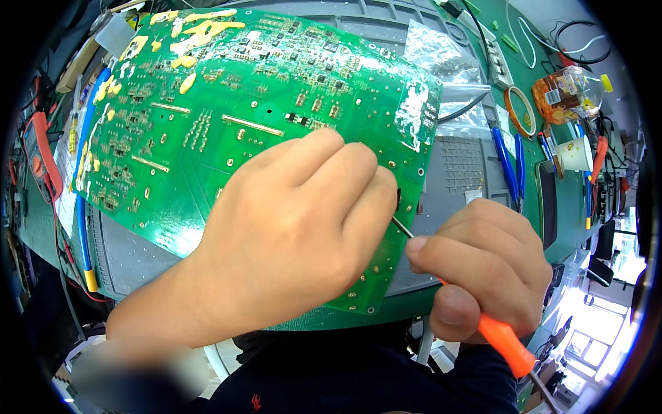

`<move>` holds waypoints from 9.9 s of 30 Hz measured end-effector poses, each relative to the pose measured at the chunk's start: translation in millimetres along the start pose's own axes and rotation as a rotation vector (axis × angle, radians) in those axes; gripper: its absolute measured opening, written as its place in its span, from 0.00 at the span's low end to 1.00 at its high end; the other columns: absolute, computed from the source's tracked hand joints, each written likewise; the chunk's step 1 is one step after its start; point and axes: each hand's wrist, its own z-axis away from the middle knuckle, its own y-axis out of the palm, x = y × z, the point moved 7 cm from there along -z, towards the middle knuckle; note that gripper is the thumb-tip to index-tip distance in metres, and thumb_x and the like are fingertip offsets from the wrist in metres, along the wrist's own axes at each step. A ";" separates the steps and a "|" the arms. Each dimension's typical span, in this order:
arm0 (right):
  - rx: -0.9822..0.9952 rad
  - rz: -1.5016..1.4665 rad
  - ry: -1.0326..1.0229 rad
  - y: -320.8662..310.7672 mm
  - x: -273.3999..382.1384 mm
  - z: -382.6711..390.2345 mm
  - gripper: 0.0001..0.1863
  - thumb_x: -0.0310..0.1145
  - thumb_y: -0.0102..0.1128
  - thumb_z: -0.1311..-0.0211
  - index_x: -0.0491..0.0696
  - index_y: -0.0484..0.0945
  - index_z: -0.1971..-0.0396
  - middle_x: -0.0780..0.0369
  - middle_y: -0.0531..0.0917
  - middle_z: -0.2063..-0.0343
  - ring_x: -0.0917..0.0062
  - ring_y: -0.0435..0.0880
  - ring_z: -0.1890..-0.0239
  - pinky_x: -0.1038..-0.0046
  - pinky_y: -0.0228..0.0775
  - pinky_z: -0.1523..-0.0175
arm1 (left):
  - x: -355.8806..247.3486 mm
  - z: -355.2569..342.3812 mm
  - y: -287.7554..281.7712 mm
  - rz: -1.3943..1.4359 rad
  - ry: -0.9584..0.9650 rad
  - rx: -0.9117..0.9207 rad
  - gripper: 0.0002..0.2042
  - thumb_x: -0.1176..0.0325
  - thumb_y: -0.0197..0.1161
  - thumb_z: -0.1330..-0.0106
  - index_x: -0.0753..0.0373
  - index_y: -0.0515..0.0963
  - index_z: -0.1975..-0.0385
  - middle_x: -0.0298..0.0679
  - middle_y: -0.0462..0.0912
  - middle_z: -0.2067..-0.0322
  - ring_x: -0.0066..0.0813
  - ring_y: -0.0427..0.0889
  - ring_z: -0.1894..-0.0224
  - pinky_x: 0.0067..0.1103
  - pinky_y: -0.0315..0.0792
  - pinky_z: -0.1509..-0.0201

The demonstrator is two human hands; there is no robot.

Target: The person holds a black connector against a green circuit board and uses a small orange-handled screwdriver to press or align pins on the component.

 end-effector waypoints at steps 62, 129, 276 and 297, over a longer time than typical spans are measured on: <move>0.114 -0.068 0.111 17.8 -20.5 -0.7 0.23 0.09 0.60 0.47 0.44 0.64 0.56 0.52 0.82 0.63 0.69 0.84 0.59 0.70 0.77 0.51 | 11.3 3.5 -11.6 0.078 -0.140 0.007 0.14 0.73 0.73 0.54 0.64 0.81 0.66 0.40 0.70 0.75 0.37 0.73 0.73 0.28 0.67 0.71; 0.020 -0.228 0.124 4.9 -22.6 1.2 0.18 0.39 0.60 0.32 0.38 0.72 0.55 0.51 0.83 0.64 0.60 0.85 0.59 0.58 0.78 0.47 | 12.3 5.4 -7.9 0.108 -0.040 -0.040 0.16 0.74 0.73 0.55 0.66 0.78 0.66 0.40 0.72 0.74 0.41 0.73 0.73 0.30 0.67 0.72; 0.075 -0.063 -0.058 4.5 -0.9 -1.5 0.24 0.53 0.46 0.26 0.46 0.73 0.72 0.57 0.85 0.75 0.67 0.82 0.76 0.72 0.74 0.73 | 15.4 12.7 -14.1 0.138 -0.072 -0.015 0.17 0.71 0.74 0.55 0.66 0.81 0.63 0.41 0.77 0.71 0.37 0.76 0.73 0.27 0.67 0.73; 0.113 -0.063 -0.085 6.8 1.9 -1.0 0.24 0.52 0.47 0.26 0.45 0.73 0.72 0.55 0.84 0.74 0.68 0.82 0.76 0.73 0.72 0.74 | 9.4 12.4 -12.0 0.153 0.001 -0.120 0.16 0.73 0.70 0.60 0.66 0.81 0.67 0.41 0.77 0.71 0.35 0.76 0.74 0.24 0.68 0.75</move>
